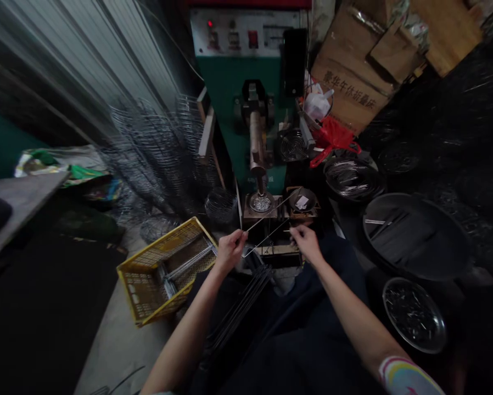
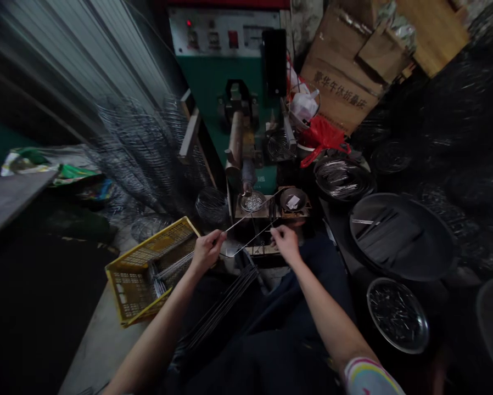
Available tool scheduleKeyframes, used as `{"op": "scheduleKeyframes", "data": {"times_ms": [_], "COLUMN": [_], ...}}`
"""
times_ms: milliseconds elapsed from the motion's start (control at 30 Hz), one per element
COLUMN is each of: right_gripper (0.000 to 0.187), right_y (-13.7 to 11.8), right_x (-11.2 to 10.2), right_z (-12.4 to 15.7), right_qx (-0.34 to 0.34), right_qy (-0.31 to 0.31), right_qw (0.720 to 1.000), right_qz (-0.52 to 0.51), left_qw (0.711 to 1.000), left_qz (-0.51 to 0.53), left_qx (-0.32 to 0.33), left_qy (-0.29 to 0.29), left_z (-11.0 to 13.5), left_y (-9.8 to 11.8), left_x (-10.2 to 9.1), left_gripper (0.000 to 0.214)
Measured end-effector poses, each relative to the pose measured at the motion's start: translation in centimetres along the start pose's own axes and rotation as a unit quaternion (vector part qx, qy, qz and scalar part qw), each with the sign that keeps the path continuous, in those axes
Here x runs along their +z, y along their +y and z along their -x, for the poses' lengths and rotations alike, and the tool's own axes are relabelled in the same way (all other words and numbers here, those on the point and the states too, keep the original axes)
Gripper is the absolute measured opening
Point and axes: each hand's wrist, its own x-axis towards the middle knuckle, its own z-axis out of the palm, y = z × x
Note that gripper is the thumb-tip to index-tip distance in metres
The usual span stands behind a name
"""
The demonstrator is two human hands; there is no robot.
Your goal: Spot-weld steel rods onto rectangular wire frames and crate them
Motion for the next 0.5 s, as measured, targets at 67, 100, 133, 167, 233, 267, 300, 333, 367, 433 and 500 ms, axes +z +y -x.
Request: {"op": "scheduleKeyframes", "data": {"times_ms": [67, 100, 133, 167, 233, 267, 300, 333, 367, 433, 500], "right_gripper": [0.039, 0.037, 0.036, 0.034, 0.031, 0.030, 0.030, 0.029, 0.029, 0.029, 0.030], "right_y": [0.6, 0.7, 0.6, 0.5, -0.1, -0.4, -0.7, -1.0, -1.2, -1.5, -1.6], "right_x": [3.7, 5.1, 6.3, 7.2, 8.5, 9.0, 9.4, 9.7, 10.0, 10.4, 10.6], "right_z": [-1.0, -1.4, -1.7, -2.0, -2.4, -2.7, -2.9, -3.1, -3.3, -3.6, -3.8], "right_qx": [0.017, 0.021, 0.022, 0.021, 0.019, 0.017, 0.015, 0.011, 0.006, -0.004, -0.007], "right_qy": [-0.017, -0.025, -0.031, -0.034, -0.036, -0.035, -0.032, -0.030, -0.027, -0.026, -0.032], "right_qw": [0.999, 0.998, 0.998, 0.998, 0.997, 0.996, 0.996, 0.995, 0.995, 0.993, 0.992], "right_qz": [-0.034, -0.045, -0.051, -0.056, -0.071, -0.080, -0.087, -0.094, -0.101, -0.112, -0.118], "left_qw": [1.000, 1.000, 1.000, 0.999, 0.999, 0.999, 0.998, 0.998, 0.998, 0.997, 0.997], "left_qz": [-0.005, -0.008, -0.011, -0.014, -0.018, -0.019, -0.021, -0.023, -0.025, -0.024, -0.017], "left_qx": [-0.006, -0.010, -0.013, -0.016, -0.019, -0.020, -0.018, -0.017, -0.016, -0.016, -0.019], "left_qy": [0.013, 0.018, 0.022, 0.027, 0.036, 0.042, 0.048, 0.054, 0.060, 0.066, 0.066], "left_z": [0.4, 0.6, 0.8, 0.9, 1.0, 1.0, 1.0, 1.0, 1.0, 0.9, 0.9], "left_y": [-0.1, -0.2, -0.3, -0.4, -0.7, -0.8, -1.0, -1.1, -1.2, -1.5, -1.6], "left_x": [-0.3, -0.5, -0.6, -0.7, -1.0, -1.0, -1.1, -1.1, -1.2, -1.3, -1.4], "left_gripper": [0.037, 0.037, 0.036, 0.035, 0.035, 0.035, 0.036, 0.036, 0.037, 0.037, 0.037]}}
